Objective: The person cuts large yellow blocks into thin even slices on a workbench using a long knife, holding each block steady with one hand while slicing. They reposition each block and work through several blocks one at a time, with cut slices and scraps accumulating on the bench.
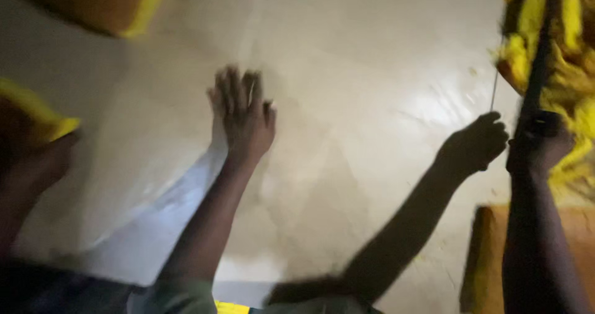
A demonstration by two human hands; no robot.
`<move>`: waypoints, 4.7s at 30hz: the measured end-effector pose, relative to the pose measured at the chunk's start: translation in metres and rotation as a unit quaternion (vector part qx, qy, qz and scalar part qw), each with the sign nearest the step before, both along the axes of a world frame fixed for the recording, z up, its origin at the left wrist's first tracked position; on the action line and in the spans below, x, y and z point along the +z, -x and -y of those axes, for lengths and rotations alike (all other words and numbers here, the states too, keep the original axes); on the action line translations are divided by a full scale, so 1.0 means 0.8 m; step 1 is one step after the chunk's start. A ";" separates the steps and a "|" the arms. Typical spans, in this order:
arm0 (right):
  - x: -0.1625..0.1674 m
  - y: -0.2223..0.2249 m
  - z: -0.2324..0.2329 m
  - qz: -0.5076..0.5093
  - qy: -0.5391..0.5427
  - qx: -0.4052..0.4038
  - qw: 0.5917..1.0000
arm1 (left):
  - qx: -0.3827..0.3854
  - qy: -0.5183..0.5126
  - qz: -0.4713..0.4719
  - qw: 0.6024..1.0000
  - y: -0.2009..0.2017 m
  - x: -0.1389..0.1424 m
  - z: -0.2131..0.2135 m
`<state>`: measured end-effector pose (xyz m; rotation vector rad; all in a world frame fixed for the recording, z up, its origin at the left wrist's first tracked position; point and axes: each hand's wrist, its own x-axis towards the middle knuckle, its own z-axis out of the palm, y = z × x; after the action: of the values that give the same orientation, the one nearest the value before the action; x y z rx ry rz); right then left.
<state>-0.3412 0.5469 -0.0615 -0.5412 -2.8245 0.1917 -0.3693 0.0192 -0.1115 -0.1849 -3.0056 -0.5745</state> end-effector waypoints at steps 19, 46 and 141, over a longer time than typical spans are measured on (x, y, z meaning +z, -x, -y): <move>0.008 -0.590 -0.027 -0.218 0.533 -0.301 0.760 | -0.391 -0.180 0.144 0.891 -0.262 0.050 -0.609; -0.032 -0.755 0.229 0.148 0.352 0.055 0.923 | -0.406 0.088 0.133 0.900 -0.474 0.137 -0.236; 0.046 -0.698 0.384 0.236 0.296 0.068 0.923 | -0.262 -0.087 0.043 0.960 -0.461 0.035 -0.088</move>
<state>0.2170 0.2399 -0.0246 -0.5633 -3.2525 1.1086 -0.0002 0.0899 -0.0835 -0.9824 -2.9532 -0.9015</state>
